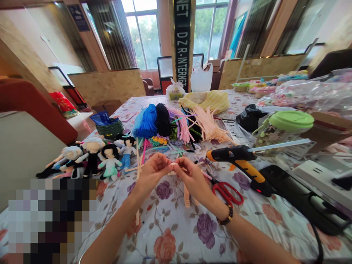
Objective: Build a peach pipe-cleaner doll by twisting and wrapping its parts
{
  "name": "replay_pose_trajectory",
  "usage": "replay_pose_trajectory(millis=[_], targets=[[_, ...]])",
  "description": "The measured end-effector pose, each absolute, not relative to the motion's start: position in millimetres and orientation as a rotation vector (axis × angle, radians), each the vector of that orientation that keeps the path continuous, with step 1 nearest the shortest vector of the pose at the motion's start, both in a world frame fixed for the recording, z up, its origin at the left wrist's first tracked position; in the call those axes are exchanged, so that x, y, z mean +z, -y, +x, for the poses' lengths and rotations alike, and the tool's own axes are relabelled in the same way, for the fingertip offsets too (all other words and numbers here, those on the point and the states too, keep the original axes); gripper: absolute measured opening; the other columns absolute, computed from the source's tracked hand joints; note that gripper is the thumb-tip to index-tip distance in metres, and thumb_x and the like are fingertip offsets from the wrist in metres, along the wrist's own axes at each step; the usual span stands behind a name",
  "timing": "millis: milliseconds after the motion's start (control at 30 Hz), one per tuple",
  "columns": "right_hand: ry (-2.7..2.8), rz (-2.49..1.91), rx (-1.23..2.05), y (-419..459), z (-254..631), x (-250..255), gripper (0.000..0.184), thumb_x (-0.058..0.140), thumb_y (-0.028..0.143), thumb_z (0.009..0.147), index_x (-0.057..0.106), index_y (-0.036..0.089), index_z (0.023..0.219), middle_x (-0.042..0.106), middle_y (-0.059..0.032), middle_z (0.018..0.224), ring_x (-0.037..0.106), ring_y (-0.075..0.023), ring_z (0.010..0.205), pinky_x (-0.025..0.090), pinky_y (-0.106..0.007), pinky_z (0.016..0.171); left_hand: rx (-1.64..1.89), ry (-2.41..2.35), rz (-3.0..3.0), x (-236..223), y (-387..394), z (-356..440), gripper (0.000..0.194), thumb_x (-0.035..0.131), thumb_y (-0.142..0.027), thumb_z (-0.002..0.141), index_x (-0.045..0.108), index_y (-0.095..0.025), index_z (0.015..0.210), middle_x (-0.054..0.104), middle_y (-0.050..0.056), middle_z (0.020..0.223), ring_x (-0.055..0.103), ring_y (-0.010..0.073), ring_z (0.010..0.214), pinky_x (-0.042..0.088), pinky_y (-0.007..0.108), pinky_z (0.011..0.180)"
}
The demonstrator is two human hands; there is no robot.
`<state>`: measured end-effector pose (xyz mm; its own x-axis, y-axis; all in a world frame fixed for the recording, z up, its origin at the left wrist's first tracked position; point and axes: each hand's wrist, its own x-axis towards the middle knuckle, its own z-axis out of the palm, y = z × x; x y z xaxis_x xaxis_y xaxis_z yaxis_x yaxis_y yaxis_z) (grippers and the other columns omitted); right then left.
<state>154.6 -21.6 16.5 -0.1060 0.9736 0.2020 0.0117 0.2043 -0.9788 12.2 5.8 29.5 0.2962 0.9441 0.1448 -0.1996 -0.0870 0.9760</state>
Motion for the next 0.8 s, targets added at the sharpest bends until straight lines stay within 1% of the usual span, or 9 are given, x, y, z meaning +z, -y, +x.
replay_pose_trajectory(millis=[133,233,333,433,533,633,733,800], targets=[[1.421,-1.077,1.042,21,154,15,0.022,0.053,0.043,0.084,0.053,0.021,0.084,0.056,-0.0019,0.079,0.051,-0.0154,0.07,0.04,-0.028,0.065,1.165,-0.899,1.433,29,-4,13,0.026,0.071,-0.03,0.068,0.049,-0.017,0.073,0.059,-0.002,0.072,0.058,0.0096,0.067,0.048,0.022,0.068],[1.475,-1.135,0.968,21,151,15,0.019,0.051,0.041,0.085,0.05,0.021,0.082,0.056,-0.0028,0.08,0.053,-0.0168,0.071,0.041,-0.029,0.065,1.192,-0.994,1.551,29,-2,14,0.02,0.067,-0.024,0.071,0.048,-0.018,0.072,0.057,-0.002,0.069,0.057,0.0107,0.066,0.047,0.022,0.066],[1.56,-1.196,0.871,22,149,14,0.012,0.048,0.033,0.086,0.048,0.022,0.082,0.055,-0.0027,0.078,0.054,-0.0176,0.069,0.04,-0.03,0.065,1.219,-1.08,1.662,28,1,16,0.016,0.063,-0.017,0.072,0.047,-0.019,0.07,0.054,-0.004,0.066,0.057,0.011,0.062,0.044,0.022,0.064],[1.654,-1.27,0.703,23,149,12,0.006,0.044,0.025,0.087,0.047,0.023,0.082,0.056,-0.003,0.076,0.053,-0.0185,0.067,0.038,-0.031,0.064,1.261,-1.147,1.805,26,5,18,0.015,0.056,-0.008,0.072,0.046,-0.02,0.068,0.054,-0.004,0.065,0.056,0.0116,0.062,0.041,0.022,0.063],[1.77,-1.333,0.519,22,149,8,0.008,0.04,0.017,0.085,0.045,0.023,0.081,0.055,-0.0035,0.073,0.051,-0.0191,0.065,0.035,-0.03,0.061,1.298,-1.192,1.961,21,8,20,0.018,0.049,-0.004,0.072,0.046,-0.02,0.067,0.052,-0.004,0.063,0.054,0.0123,0.062,0.036,0.022,0.06],[1.835,-1.333,0.4,22,150,5,0.011,0.041,0.012,0.08,0.044,0.022,0.081,0.054,-0.0045,0.072,0.051,-0.0204,0.067,0.034,-0.03,0.059,1.289,-1.209,2.11,17,9,20,0.021,0.044,-0.001,0.073,0.046,-0.021,0.067,0.053,-0.002,0.064,0.051,0.0131,0.062,0.033,0.022,0.058],[1.806,-1.304,0.431,22,151,5,0.01,0.041,0.013,0.081,0.046,0.022,0.083,0.055,-0.0048,0.073,0.053,-0.0202,0.067,0.035,-0.03,0.059,1.3,-1.195,2.137,14,9,20,0.02,0.043,-0.002,0.076,0.047,-0.021,0.07,0.054,-0.002,0.066,0.052,0.0133,0.065,0.035,0.022,0.06],[1.731,-1.274,0.549,22,152,8,0.007,0.042,0.019,0.086,0.048,0.022,0.085,0.058,-0.0046,0.076,0.054,-0.0193,0.069,0.038,-0.03,0.062,1.33,-1.194,2.067,14,9,20,0.017,0.045,-0.006,0.079,0.047,-0.021,0.07,0.055,-0.001,0.068,0.054,0.0133,0.067,0.037,0.022,0.062]])
